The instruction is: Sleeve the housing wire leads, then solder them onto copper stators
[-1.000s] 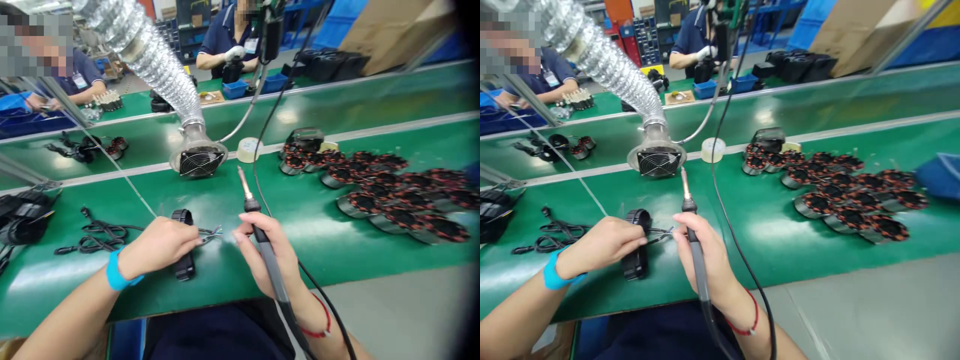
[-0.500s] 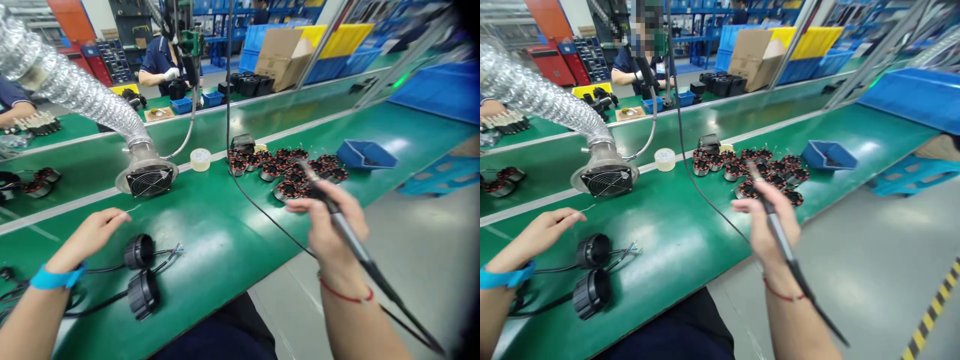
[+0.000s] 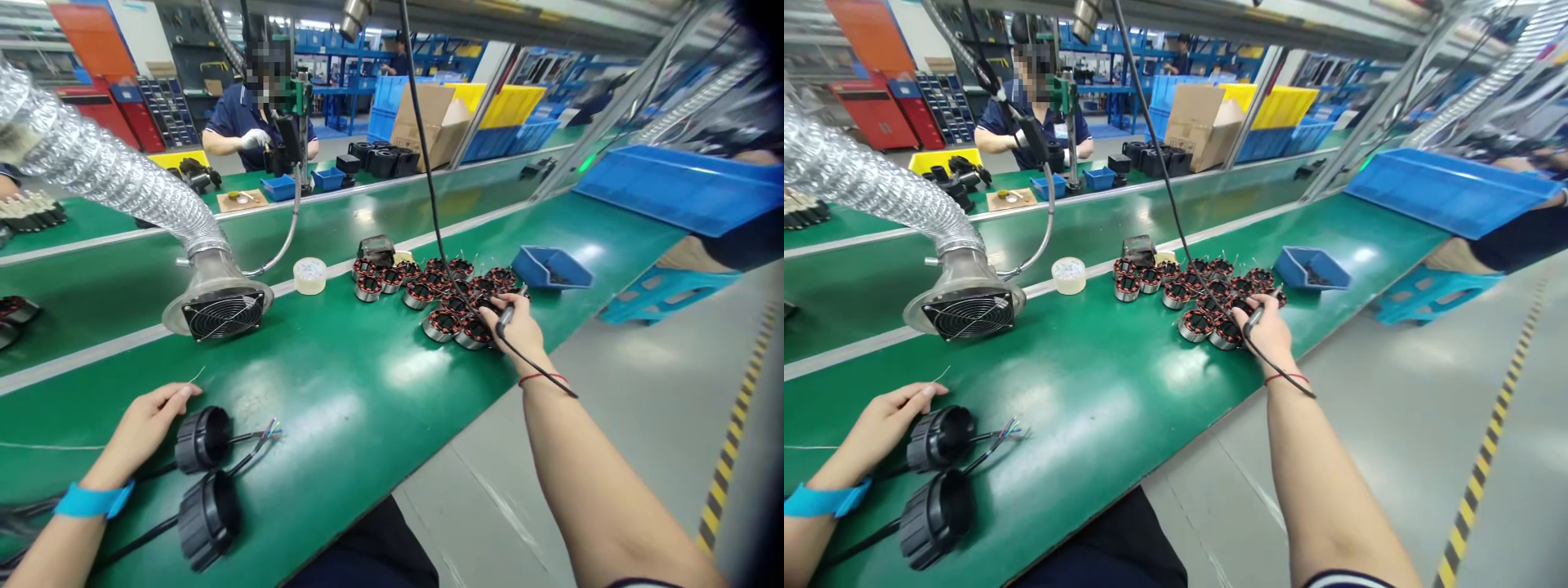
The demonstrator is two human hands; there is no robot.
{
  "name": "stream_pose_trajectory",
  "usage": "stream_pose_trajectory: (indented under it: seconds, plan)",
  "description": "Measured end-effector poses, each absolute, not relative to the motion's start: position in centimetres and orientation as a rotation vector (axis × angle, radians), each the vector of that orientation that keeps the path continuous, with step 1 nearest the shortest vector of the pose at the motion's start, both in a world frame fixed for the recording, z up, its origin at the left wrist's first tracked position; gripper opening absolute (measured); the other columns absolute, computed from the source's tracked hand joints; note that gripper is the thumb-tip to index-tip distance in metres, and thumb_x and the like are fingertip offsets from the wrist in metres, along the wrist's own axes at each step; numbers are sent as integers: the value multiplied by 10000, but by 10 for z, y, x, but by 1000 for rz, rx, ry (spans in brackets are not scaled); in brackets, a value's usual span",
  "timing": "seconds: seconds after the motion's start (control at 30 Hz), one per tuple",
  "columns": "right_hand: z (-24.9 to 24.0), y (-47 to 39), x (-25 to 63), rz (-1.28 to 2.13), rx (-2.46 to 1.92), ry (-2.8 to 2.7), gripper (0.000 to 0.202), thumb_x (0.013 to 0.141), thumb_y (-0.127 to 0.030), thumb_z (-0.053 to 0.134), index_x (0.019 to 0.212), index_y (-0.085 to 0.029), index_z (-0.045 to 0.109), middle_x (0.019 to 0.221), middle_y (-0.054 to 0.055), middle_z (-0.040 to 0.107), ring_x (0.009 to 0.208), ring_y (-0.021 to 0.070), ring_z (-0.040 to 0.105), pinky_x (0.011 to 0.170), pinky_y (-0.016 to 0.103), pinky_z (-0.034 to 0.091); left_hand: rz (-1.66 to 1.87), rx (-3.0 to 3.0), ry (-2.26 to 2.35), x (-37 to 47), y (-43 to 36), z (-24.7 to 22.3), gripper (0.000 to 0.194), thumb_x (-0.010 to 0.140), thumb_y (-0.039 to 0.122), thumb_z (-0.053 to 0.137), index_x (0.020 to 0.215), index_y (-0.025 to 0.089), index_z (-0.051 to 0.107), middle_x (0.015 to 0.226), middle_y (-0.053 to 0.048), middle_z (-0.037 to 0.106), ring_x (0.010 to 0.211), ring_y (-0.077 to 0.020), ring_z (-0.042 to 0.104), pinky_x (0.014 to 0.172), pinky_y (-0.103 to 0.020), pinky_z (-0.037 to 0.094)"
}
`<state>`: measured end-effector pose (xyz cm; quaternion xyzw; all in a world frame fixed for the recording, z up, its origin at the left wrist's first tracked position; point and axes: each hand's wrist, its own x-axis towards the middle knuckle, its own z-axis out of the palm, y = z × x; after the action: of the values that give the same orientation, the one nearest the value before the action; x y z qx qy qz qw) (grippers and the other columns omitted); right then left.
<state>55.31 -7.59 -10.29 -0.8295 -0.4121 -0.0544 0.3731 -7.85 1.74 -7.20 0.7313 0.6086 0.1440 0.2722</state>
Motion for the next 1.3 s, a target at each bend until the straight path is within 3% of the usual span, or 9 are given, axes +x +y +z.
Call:
stream_pose_trajectory:
  seconds: [0.13, 0.27, 0.5, 0.63, 0.73, 0.93, 1.13, 1.3]
  plan:
    - [-99, -78, 530, -71, -2228, -1023, 484, 727, -475, 608, 1126, -227, 490, 1135, 125, 677, 932, 328, 657, 821, 502, 486, 426, 1937, 1642, -72, 16, -73, 554, 788, 635, 445, 912, 180, 736, 746, -34, 684, 741, -208, 627, 683, -258, 488]
    - [-91, -74, 492, -19, -2238, -1113, 490, 752, -469, 586, 1168, -231, 487, 1161, 108, 676, 926, 324, 663, 802, 471, 492, 416, 1852, 1519, -55, 4, -65, 537, 809, 624, 458, 915, 169, 723, 823, -56, 700, 770, -216, 614, 698, -272, 476]
    - [-88, -44, 398, 51, -2111, -1337, 454, 804, -431, 564, 1194, -207, 500, 1125, 126, 690, 936, 317, 666, 797, 449, 491, 377, 1824, 1360, -33, -17, -45, 454, 864, 525, 466, 882, 141, 709, 713, -34, 623, 652, -150, 529, 609, -230, 407]
    - [-82, -35, 357, 40, -1949, -1450, 454, 807, -373, 569, 1206, -169, 497, 1147, 134, 675, 1032, 295, 633, 910, 443, 459, 280, 1762, 1199, -30, -25, -44, 455, 875, 515, 466, 883, 124, 698, 627, -13, 582, 554, -105, 442, 537, -208, 349]
    - [-75, -37, 332, -203, -1753, -1549, 414, 828, -327, 548, 1194, -136, 518, 1140, 157, 658, 1062, 290, 597, 983, 456, 399, 275, 1687, 1086, -28, -29, -47, 478, 893, 526, 440, 894, 119, 690, 674, -23, 602, 549, -88, 424, 529, -202, 334]
    - [-70, -33, 285, -409, -1640, -2092, 265, 881, -222, 465, 1098, -142, 595, 825, 103, 633, 835, 262, 553, 783, 385, 411, 347, 1533, 1075, -27, -27, -60, 437, 866, 504, 497, 926, 101, 655, 566, 26, 520, 481, -66, 387, 499, -197, 302]
    - [-73, -32, 260, -404, -1577, -2169, 222, 897, -198, 461, 1055, -155, 610, 795, 96, 609, 843, 266, 502, 786, 396, 393, 622, 1273, 1082, -25, -24, -66, 304, 782, 418, 602, 860, 134, 528, 725, -15, 597, 547, -80, 526, 497, -198, 366]
    - [-75, -64, 212, -172, -1276, -2312, 210, 917, -204, 475, 1089, -197, 594, 856, 69, 633, 857, 236, 522, 824, 393, 407, 619, 1199, 1169, -22, -26, -62, 269, 772, 384, 619, 821, 127, 555, 616, 53, 463, 482, -41, 353, 460, -182, 251]
